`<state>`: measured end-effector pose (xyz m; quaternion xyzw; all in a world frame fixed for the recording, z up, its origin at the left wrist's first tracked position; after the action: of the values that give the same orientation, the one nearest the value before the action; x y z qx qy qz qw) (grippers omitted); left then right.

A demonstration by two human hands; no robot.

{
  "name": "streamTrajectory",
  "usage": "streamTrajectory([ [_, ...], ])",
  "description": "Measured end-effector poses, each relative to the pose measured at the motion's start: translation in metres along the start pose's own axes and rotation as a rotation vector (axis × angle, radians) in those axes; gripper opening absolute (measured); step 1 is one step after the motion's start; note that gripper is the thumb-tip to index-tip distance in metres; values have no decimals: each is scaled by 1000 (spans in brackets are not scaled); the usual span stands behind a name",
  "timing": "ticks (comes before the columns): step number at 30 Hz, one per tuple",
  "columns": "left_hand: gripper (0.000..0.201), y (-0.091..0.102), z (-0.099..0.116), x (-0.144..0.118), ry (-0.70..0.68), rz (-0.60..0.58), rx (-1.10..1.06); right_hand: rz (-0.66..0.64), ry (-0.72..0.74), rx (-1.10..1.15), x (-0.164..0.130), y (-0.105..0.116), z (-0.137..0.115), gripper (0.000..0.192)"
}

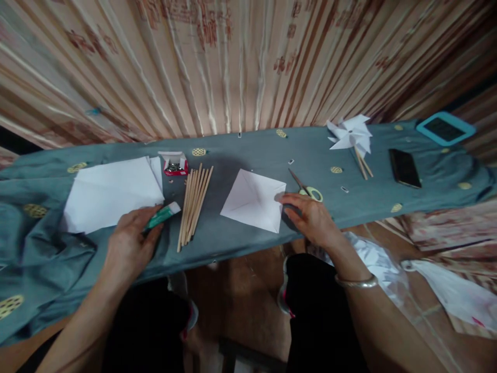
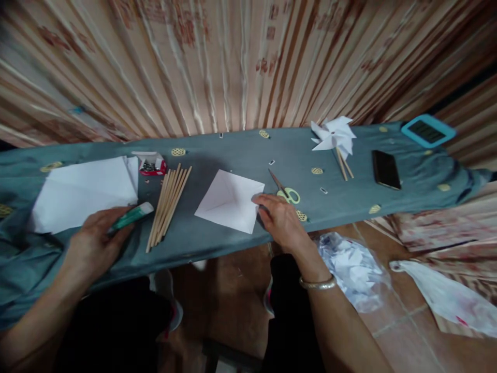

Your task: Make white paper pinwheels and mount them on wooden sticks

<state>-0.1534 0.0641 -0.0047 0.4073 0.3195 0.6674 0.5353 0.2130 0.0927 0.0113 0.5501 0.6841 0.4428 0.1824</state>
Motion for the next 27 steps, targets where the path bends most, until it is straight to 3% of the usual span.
streamTrajectory([
  [3,39,1,-7,-6,-26,-1,70,-90,68,-77,-10,-13,-4,42],
  [6,40,9,2,-9,-85,34,111,-94,100,-108,-17,-22,-11,42],
  [8,46,19,21,-11,-155,122,139,-81,120,-107,-20,-25,-17,39],
  [10,53,21,52,-16,-280,191,145,-80,135,-88,-22,-29,-23,37],
  [12,48,11,96,-26,-466,218,77,-83,137,-58,-24,-30,-28,36],
  [14,38,-21,137,-35,-605,58,-20,-90,121,-25,-24,-30,-28,35],
  [17,35,-64,179,-40,-675,-122,-90,-128,99,20,-23,-29,-26,37],
  [21,31,-88,194,-28,-657,-176,-141,-157,89,80,-20,-27,-22,40],
  [27,20,-91,192,-21,-686,-161,-147,-258,67,146,-17,-28,-14,51],
])
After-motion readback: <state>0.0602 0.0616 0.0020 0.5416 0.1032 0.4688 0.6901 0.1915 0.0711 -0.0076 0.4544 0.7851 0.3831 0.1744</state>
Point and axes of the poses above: each hand's wrist, its own x-axis towards the middle knuckle, its own y-axis out of the back of the hand, z = x × y, the point moved 10 cm from there along x, towards the middle knuckle, and after that the axes turned 5 degrees about y, right-handed, at the moved point
